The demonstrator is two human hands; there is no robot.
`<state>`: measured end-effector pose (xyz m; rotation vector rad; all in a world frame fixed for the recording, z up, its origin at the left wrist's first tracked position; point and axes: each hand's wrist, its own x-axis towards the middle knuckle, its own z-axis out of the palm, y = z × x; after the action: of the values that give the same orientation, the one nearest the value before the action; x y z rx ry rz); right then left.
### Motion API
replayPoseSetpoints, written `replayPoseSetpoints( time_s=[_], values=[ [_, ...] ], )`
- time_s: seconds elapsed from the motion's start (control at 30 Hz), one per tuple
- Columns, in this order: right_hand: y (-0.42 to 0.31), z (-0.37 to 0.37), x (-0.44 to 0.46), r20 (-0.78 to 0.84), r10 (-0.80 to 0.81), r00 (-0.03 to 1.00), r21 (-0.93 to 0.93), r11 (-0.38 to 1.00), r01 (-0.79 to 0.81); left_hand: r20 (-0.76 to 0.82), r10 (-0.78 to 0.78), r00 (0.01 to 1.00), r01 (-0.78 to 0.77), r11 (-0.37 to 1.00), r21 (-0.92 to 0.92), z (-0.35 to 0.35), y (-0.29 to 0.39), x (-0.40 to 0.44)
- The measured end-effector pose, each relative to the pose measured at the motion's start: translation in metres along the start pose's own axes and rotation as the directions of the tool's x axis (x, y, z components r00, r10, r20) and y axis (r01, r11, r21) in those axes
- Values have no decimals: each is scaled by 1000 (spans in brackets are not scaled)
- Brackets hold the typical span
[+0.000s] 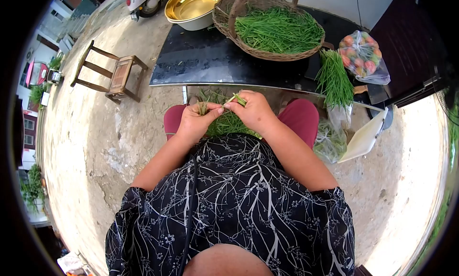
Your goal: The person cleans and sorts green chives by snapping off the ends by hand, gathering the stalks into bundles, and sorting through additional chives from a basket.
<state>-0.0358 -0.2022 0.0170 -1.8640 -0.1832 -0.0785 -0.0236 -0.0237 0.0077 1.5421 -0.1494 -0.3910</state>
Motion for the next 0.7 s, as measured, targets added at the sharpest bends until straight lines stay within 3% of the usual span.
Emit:
replayPoseSetpoints(
  time_s=[0.07, 0.2, 0.3, 0.4, 0.43, 0.5, 0.57, 0.63, 0.7],
  values=[
    [-2, -4, -1, 90, 112, 990, -51, 993, -108, -3, 8, 1000, -8, 999, 40, -1, 2, -1],
    [3, -12, 1, 111, 19, 994, -70, 998, -11, 4, -3, 1000, 3, 996, 92, -2, 2, -1],
    [6, -26, 4, 28, 77, 997, -83, 994, -75, -24, -20, 1000, 24, 988, 150, -8, 1, 2],
    [15, -40, 8, -282, 133, 950, 98, 989, -109, -50, 10, 999, -7, 998, 68, -9, -1, 3],
    [11, -47, 8, -300, 168, 939, 3, 985, -175, -49, 10, 999, -6, 998, 68, -9, 3, 2],
    [16, -51, 10, -152, -13, 988, -198, 980, -17, -46, -143, 989, 144, 989, 25, -7, 14, 0],
    [8, -42, 4, -14, 166, 986, -234, 958, -165, -19, -167, 986, 167, 986, -22, -6, 14, 2],
    [2, -29, 3, 121, 257, 959, 33, 964, -263, 9, -192, 981, 192, 979, -69, -4, 16, 2],
    [-1, -10, 1, 148, 191, 970, 353, 906, -233, 94, -227, 969, 235, 967, -95, 1, 23, -1]
  ],
)
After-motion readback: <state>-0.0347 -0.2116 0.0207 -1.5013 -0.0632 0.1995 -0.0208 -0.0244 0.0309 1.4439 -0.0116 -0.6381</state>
